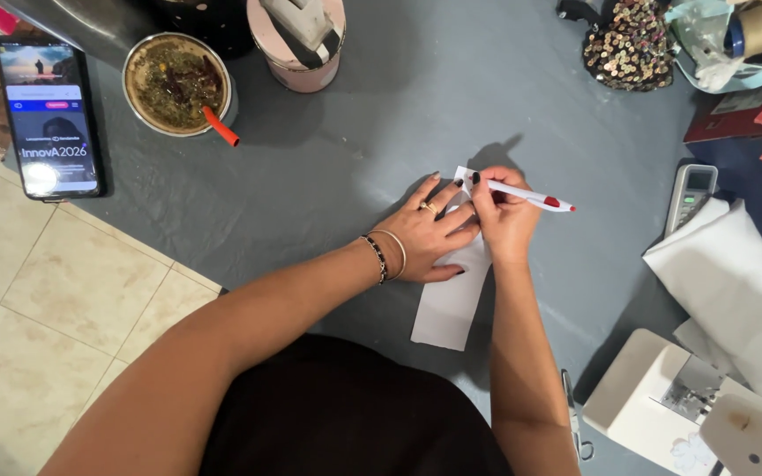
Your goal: Writing notes or a list on a small piece of paper at a workstation.
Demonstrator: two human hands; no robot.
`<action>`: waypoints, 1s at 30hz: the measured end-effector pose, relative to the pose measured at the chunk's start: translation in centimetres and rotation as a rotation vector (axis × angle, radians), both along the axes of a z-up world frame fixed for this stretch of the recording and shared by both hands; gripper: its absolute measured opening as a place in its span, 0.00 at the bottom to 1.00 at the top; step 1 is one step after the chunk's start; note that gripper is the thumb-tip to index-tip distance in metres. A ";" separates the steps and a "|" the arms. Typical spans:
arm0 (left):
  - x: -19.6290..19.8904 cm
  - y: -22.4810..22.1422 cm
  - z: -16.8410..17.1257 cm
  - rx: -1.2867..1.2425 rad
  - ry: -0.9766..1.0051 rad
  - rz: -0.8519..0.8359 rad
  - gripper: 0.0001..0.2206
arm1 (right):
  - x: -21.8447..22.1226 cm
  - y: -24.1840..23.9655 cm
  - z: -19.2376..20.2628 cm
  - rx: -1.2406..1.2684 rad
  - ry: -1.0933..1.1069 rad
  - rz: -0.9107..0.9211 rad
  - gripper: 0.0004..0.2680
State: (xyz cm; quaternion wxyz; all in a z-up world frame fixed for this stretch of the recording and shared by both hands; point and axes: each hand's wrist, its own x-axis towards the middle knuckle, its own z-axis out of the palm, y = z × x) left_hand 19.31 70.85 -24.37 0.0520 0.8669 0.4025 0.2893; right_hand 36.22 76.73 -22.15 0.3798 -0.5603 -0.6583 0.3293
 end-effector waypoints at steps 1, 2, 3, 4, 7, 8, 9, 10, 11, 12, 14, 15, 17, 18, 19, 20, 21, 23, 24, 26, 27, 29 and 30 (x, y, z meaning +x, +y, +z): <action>0.0 0.2 0.0 0.008 0.002 0.005 0.29 | 0.0 0.2 0.0 0.003 -0.005 -0.005 0.02; 0.0 0.2 -0.1 0.011 0.003 0.006 0.29 | -0.1 0.3 0.0 0.006 -0.003 -0.003 0.02; 0.0 0.2 -0.2 0.010 -0.006 0.005 0.29 | -0.2 0.3 0.0 0.011 0.006 -0.007 0.03; 0.1 0.1 -0.3 0.008 -0.016 0.003 0.29 | -0.2 0.3 0.0 0.017 0.016 -0.011 0.03; 0.0 0.3 -0.3 0.016 -0.018 0.001 0.29 | -0.3 0.4 0.4 0.025 0.014 -0.012 0.01; 0.1 0.1 -0.3 0.017 -0.018 -0.004 0.29 | -0.2 0.1 0.3 0.025 0.014 -0.016 0.01; 0.1 0.2 -0.3 0.020 -0.019 0.002 0.29 | -0.2 0.2 0.3 0.020 0.019 -0.013 0.01; 0.1 0.2 -0.4 0.024 -0.020 0.008 0.30 | -0.2 0.2 0.3 0.014 0.024 -0.009 0.01; 0.1 0.2 -0.3 0.019 -0.021 0.007 0.30 | -0.1 0.2 0.2 0.009 0.024 -0.010 0.01; 0.0 0.1 -0.3 0.008 -0.020 0.005 0.30 | -0.1 0.3 0.1 0.026 0.002 -0.011 0.01; 0.1 0.2 -0.4 0.004 -0.021 -0.002 0.30 | 0.1 0.4 -0.1 0.051 -0.021 -0.018 0.01; 0.1 0.2 -0.5 -0.004 -0.016 -0.004 0.30 | 0.1 0.5 -0.2 0.049 -0.022 -0.016 0.01; 0.0 0.2 -0.5 -0.012 -0.010 -0.005 0.30 | 0.0 0.5 0.0 0.048 -0.021 -0.015 0.02; 0.0 0.2 -0.5 -0.010 -0.005 -0.001 0.30 | -0.1 0.4 0.3 0.031 -0.006 -0.018 0.01; 0.0 0.3 -0.5 -0.005 -0.001 -0.002 0.30 | -0.1 0.4 0.6 0.015 0.008 -0.025 0.01; 0.1 0.0 -0.4 -0.002 -0.001 -0.006 0.30 | 0.5 0.1 0.5 0.018 0.008 -0.029 0.01; 0.1 0.0 -0.4 -0.003 0.001 -0.002 0.30 | 1.1 0.2 0.5 0.029 -0.013 -0.049 0.01; 0.1 0.1 -0.3 -0.008 0.003 0.003 0.30 | 1.3 0.2 0.6 0.035 -0.036 -0.068 0.01; 0.1 0.1 -0.3 -0.008 0.005 0.006 0.30 | 1.1 0.2 0.6 0.020 -0.005 -0.060 0.02; 0.2 0.0 -0.3 -0.007 0.007 -0.001 0.30 | 1.0 0.0 0.5 0.007 0.024 -0.063 0.02; 0.2 0.1 -0.4 -0.006 0.004 -0.002 0.30 | 1.1 0.2 0.3 0.002 0.013 -0.053 0.02; 0.2 0.0 -0.5 -0.010 0.001 -0.003 0.31 | 1.1 0.2 0.4 -0.007 0.002 -0.045 0.02; 0.2 -0.1 -0.5 -0.011 0.000 -0.004 0.30 | 1.0 0.0 0.6 0.002 0.001 -0.043 0.02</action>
